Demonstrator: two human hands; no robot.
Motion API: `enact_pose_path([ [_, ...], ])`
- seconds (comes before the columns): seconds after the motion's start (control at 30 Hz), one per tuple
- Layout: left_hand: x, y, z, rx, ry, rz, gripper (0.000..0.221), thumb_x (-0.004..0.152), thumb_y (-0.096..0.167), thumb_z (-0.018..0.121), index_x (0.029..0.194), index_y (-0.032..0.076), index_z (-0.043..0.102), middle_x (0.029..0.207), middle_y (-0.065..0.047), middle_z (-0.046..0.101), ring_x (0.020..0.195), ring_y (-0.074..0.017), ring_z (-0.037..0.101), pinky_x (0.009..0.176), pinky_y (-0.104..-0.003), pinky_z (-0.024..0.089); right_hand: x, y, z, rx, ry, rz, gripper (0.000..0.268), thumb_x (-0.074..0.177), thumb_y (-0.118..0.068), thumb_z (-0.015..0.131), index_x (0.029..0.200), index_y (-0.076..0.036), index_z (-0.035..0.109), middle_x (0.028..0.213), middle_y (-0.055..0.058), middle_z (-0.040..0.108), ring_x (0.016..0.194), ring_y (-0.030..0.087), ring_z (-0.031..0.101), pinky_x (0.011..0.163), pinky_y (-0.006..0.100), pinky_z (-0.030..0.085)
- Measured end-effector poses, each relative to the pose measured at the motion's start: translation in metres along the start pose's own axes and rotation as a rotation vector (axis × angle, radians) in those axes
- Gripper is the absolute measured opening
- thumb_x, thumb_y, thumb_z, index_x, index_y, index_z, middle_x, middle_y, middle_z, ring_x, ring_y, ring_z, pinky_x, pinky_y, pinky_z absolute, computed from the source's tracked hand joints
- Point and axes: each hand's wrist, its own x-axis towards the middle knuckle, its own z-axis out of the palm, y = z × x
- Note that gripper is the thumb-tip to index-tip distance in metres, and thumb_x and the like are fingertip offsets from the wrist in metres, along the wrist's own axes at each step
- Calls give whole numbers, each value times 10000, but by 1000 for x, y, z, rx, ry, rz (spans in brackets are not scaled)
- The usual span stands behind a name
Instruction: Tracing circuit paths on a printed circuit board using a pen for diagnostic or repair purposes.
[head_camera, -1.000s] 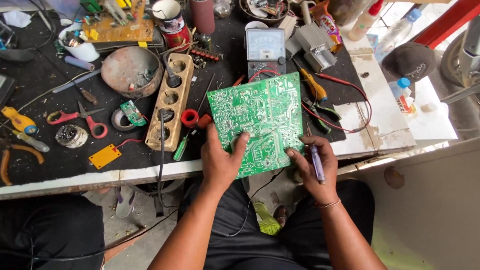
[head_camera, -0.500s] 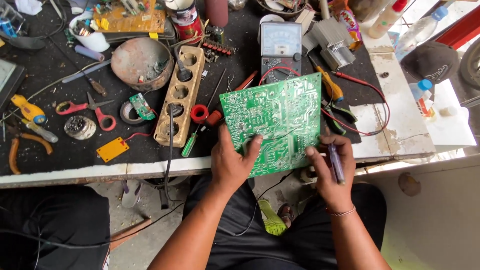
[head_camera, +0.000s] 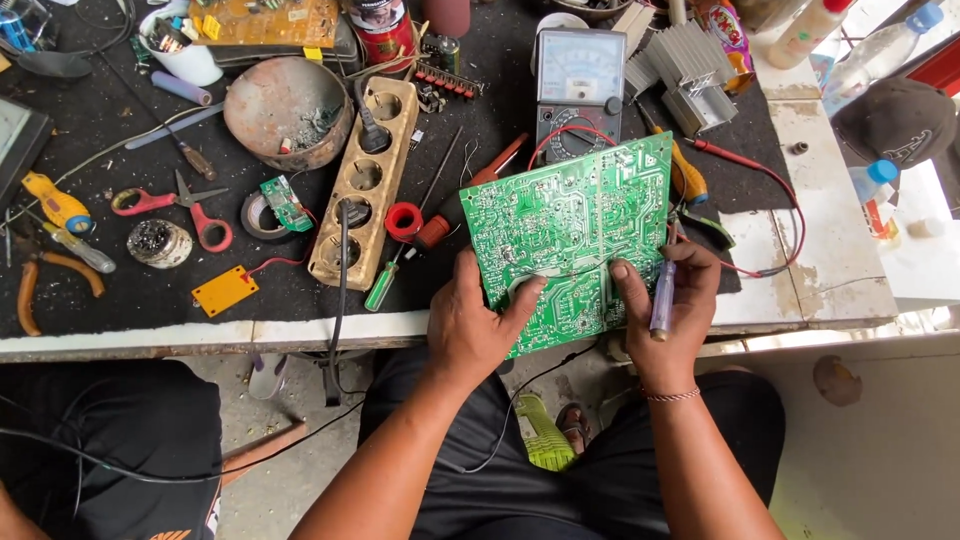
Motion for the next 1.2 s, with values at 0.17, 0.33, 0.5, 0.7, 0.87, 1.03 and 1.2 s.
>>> enact_pose_path([
  [0.17, 8, 9, -11, -114, -26, -24, 682, 808, 541, 801, 1241, 58, 592, 878, -198, 735, 828, -443, 728, 700, -520, 592, 1, -2, -1, 7, 15, 15, 525, 878, -83, 882, 1151, -69, 434, 1017, 86, 551, 1155, 222, 556, 1124, 478, 389],
  [0.33, 18, 20, -15, -379, -60, -117, 658, 796, 446, 857, 1239, 34, 597, 938, -232, 747, 946, -451, 735, 744, -507, 589, 1, 5, -7, 22, 19, 10, 548, 846, -95, 907, 1140, -78, 445, 993, 84, 558, 1077, 202, 563, 1066, 463, 434],
  [0.5, 8, 11, -11, -202, -47, -51, 570, 933, 461, 706, 1216, -14, 569, 894, -286, 724, 862, -503, 710, 672, -540, 569, -2, 40, -19, 41, 8, 41, 441, 901, -132, 864, 1153, -65, 508, 988, 120, 618, 1004, 214, 622, 932, 431, 529],
  [0.7, -17, -29, 21, 74, 117, 187, 702, 958, 396, 710, 1334, -153, 486, 764, -256, 680, 707, -437, 695, 609, -454, 582, -2, -33, -4, -50, 157, -187, 444, 1168, -241, 476, 1447, 104, 483, 1093, 281, 653, 1041, 290, 655, 916, 412, 580],
  [0.87, 4, 5, 2, -76, -24, 40, 724, 994, 434, 629, 1350, -166, 436, 943, -385, 659, 876, -567, 648, 707, -619, 521, -9, -68, 13, -142, -97, -402, 249, 972, -147, 669, 1103, 47, 754, 898, 187, 714, 892, 317, 690, 1093, 508, 473],
  [1.03, 22, 28, -16, -222, -173, -151, 758, 1007, 471, 554, 1396, -159, 391, 1145, -472, 610, 1088, -660, 574, 876, -713, 462, -6, -64, 39, -43, -181, -521, 238, 857, -103, 823, 1029, 12, 705, 920, 160, 736, 961, 337, 736, 1170, 578, 407],
  [1.2, 19, 17, -14, -289, -179, -137, 698, 1017, 382, 558, 1427, -152, 376, 1161, -450, 612, 1110, -622, 589, 865, -675, 491, -9, -63, 45, -119, -248, -489, 155, 872, -101, 821, 1000, -43, 756, 1007, 121, 783, 1099, 338, 732, 1241, 513, 293],
])
